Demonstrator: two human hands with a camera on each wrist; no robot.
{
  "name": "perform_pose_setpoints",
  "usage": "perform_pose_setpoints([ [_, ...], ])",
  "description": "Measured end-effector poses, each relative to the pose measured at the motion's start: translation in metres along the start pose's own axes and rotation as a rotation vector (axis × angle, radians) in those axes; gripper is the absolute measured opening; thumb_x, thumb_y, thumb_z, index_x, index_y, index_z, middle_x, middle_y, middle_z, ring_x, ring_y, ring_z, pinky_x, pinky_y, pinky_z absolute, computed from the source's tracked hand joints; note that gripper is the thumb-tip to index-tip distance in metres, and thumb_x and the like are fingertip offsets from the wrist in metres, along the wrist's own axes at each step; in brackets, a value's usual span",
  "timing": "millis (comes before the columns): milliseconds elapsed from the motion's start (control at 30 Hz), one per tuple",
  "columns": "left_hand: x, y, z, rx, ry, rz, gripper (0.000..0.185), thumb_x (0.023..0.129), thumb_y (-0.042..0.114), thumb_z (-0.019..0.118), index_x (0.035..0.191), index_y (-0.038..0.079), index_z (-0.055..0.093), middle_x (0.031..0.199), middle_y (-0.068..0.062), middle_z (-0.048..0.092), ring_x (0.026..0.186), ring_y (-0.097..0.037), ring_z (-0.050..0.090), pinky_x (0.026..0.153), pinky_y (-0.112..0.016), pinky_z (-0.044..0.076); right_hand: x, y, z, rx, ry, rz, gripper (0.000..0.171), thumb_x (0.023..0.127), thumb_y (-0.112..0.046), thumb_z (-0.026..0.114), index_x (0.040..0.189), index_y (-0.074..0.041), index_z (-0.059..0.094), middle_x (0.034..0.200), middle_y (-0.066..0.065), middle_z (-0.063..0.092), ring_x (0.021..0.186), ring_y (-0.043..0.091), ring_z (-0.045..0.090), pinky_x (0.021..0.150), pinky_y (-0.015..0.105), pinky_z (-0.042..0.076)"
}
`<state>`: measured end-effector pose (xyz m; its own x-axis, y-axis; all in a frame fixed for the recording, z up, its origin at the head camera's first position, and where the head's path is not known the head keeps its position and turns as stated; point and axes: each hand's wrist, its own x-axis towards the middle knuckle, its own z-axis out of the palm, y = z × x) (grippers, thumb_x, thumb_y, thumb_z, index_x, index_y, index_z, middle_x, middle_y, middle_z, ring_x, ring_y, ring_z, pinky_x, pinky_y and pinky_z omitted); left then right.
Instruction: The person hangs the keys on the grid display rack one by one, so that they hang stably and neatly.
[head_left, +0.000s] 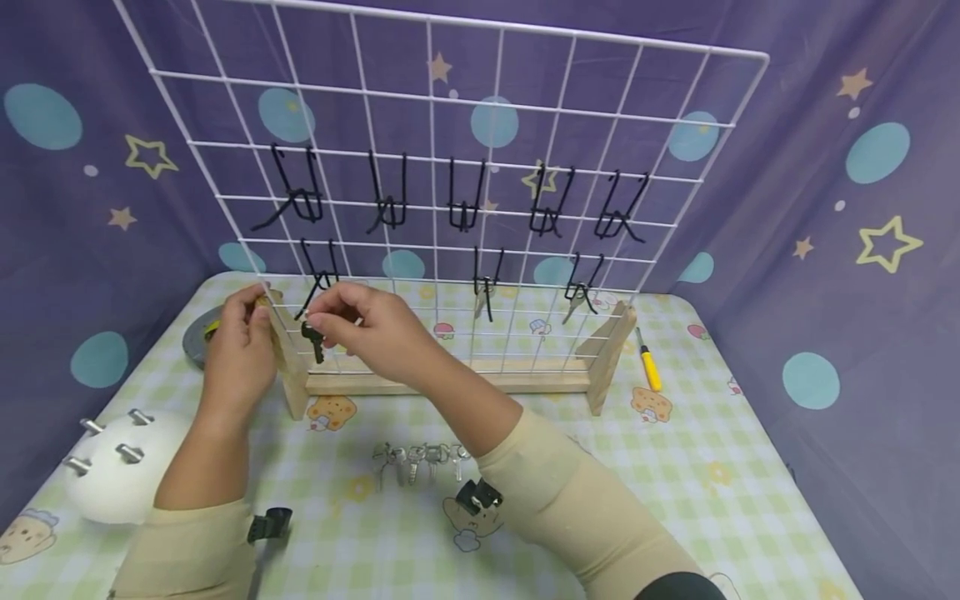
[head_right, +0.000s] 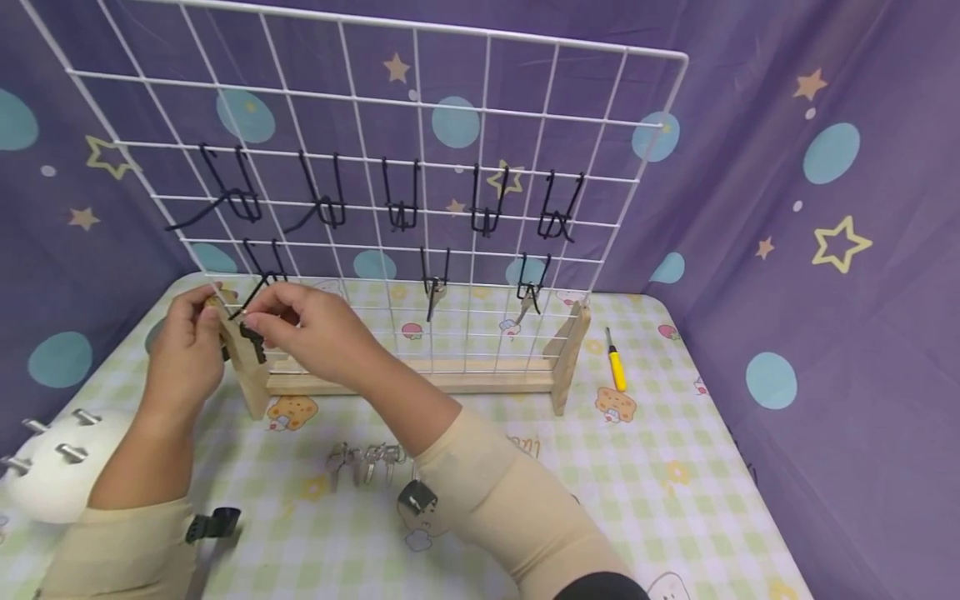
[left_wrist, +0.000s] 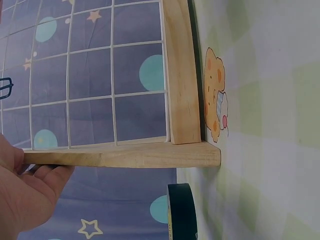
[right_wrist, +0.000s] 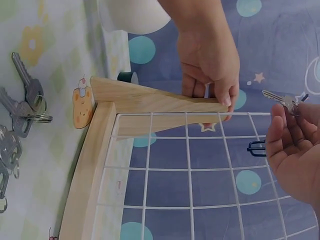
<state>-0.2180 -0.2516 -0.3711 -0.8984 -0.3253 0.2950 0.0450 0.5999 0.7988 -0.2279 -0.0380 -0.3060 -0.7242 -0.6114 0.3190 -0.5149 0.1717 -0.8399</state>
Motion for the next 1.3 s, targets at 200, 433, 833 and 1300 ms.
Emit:
perform_pose_setpoints([
  [200, 0.000, 0.000, 0.000, 0.001, 0.006, 0.012, 0.046, 0.107, 0.029, 0.029, 0.151, 0.015, 0.035, 0.139, -0.022, 0.052, 0.123, -0.037, 0.049, 0.103, -0.053, 0.036, 0.006, 0.006, 0.001, -0.101, 0.027, 0.023, 0.015, 0.100, -0.031, 0.058, 0.106, -0.019, 0.065, 0.086, -0.007, 0.067, 0.076, 0.003, 0.062, 0.062, 0.020, 0.051],
  [433, 0.000, 0.000, 0.000, -0.003, 0.010, 0.016, 0.046, 0.107, 0.030, 0.029, 0.150, 0.014, 0.036, 0.141, -0.021, 0.051, 0.125, -0.038, 0.048, 0.106, -0.054, 0.035, 0.016, 0.012, 0.000, -0.166, 0.090, 0.090, 0.016, 0.099, -0.035, 0.058, 0.106, -0.022, 0.065, 0.084, -0.010, 0.067, 0.074, 0.004, 0.062, 0.060, 0.020, 0.049],
  [833, -0.002, 0.003, 0.000, -0.015, 0.016, 0.017, 0.045, 0.107, 0.028, 0.030, 0.149, 0.013, 0.037, 0.141, -0.020, 0.052, 0.125, -0.035, 0.048, 0.106, -0.052, 0.035, 0.023, 0.016, -0.001, -0.421, 0.172, 0.012, 0.013, 0.099, -0.032, 0.060, 0.104, -0.021, 0.065, 0.085, -0.014, 0.067, 0.066, -0.003, 0.057, 0.059, 0.014, 0.044],
  [1300, -0.003, 0.004, -0.001, -0.020, 0.002, 0.008, 0.046, 0.108, 0.029, 0.029, 0.151, 0.014, 0.035, 0.142, -0.019, 0.050, 0.125, -0.035, 0.047, 0.106, -0.051, 0.035, 0.024, 0.017, -0.001, -0.663, 0.261, -0.040, 0.017, 0.100, -0.036, 0.057, 0.104, -0.021, 0.062, 0.085, -0.012, 0.068, 0.063, -0.001, 0.055, 0.054, 0.014, 0.041],
])
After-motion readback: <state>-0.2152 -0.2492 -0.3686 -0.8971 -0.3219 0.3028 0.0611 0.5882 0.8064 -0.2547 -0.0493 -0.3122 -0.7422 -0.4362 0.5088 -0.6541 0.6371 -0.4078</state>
